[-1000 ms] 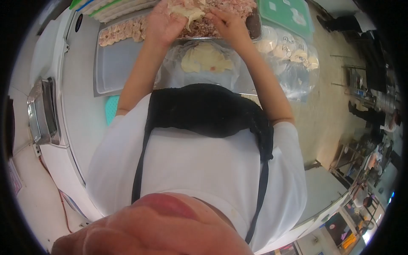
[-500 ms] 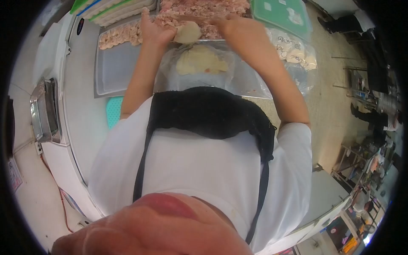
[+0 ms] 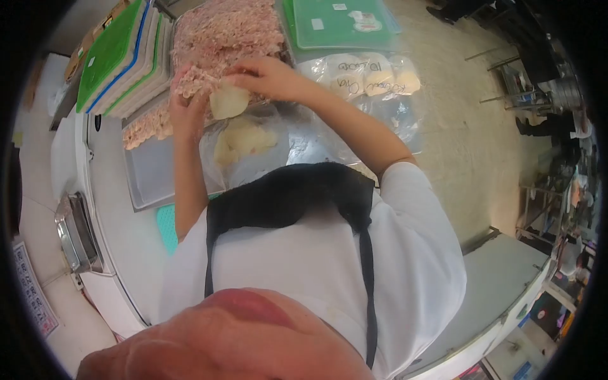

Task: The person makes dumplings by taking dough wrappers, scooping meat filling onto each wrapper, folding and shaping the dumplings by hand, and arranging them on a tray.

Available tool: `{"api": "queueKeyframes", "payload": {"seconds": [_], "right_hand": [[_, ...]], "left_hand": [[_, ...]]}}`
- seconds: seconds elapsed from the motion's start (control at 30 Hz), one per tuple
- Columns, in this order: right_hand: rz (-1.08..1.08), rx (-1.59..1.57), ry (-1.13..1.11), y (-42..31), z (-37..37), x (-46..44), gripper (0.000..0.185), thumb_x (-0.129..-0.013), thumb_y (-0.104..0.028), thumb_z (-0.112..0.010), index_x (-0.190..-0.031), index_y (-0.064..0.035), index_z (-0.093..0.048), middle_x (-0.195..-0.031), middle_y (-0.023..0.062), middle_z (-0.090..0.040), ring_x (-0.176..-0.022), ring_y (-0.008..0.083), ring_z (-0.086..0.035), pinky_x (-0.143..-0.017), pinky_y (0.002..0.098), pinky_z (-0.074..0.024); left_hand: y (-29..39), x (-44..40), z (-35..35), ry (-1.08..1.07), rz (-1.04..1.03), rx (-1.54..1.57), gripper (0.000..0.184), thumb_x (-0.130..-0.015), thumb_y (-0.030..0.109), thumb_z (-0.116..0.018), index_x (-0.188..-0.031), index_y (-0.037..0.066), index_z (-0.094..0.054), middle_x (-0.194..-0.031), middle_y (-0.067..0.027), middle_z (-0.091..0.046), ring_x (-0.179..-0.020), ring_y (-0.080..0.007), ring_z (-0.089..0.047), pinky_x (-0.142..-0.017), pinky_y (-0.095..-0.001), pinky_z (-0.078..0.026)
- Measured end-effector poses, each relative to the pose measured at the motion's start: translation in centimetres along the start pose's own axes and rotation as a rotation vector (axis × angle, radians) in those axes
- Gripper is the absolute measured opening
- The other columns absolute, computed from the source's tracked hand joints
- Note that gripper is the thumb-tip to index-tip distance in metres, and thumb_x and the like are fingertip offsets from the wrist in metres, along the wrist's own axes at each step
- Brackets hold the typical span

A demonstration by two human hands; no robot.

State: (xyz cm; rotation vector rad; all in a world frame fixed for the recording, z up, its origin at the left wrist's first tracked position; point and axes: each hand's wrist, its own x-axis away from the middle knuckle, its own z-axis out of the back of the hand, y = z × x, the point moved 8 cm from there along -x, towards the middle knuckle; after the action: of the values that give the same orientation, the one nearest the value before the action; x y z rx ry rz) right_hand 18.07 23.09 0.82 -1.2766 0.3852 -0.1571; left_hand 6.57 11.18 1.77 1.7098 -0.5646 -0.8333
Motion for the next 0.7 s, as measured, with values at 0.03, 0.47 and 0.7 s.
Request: {"api": "queueKeyframes", "payload": {"seconds": [0.03, 0.47, 0.7], "right_hand": [[-0.007, 0.046, -0.008, 0.1, -0.1, 0.1, 0.034, -0.090, -0.033, -0.060, -0.105, -0.0028, -0.062, -0.088, 0.0058, -0.063, -0.081, 0.0119, -0.056, -0.074, 0.0273, -0.0453], [0.006, 0.353, -0.041, -3.1, 1.7, 2.9, 0.033, -0.088, -0.034, -0.058, -0.106, -0.0059, -0.061, -0.092, 0.0142, -0.064, -0.085, 0.0298, -0.061, -0.073, 0.0376, -0.0469], [0.331, 0.822, -0.025, -5.3, -1.3, 1.6, 0.025, -0.090, -0.023, -0.054, -0.109, -0.0096, -0.062, -0.093, 0.0144, -0.064, -0.081, 0.0345, -0.061, -0.073, 0.0427, -0.0490]], "left_hand": [[0.7, 0.0, -0.5, -0.013, -0.041, -0.055, 0.058, -0.080, -0.004, -0.063, -0.133, 0.003, -0.042, -0.127, -0.0093, -0.052, -0.112, -0.0188, -0.054, -0.094, -0.0293, -0.045], [3.0, -0.6, 3.9, -0.079, -0.210, -0.365, 0.048, -0.074, 0.000, -0.072, -0.119, 0.001, -0.056, -0.111, -0.0092, -0.060, -0.096, -0.0164, -0.059, -0.085, -0.0293, -0.048], [-0.4, -1.9, 5.0, -0.161, -0.059, -0.403, 0.021, -0.079, 0.012, -0.071, -0.096, 0.000, -0.066, -0.089, -0.0073, -0.065, -0.082, -0.0128, -0.061, -0.069, -0.0260, -0.048]]}}
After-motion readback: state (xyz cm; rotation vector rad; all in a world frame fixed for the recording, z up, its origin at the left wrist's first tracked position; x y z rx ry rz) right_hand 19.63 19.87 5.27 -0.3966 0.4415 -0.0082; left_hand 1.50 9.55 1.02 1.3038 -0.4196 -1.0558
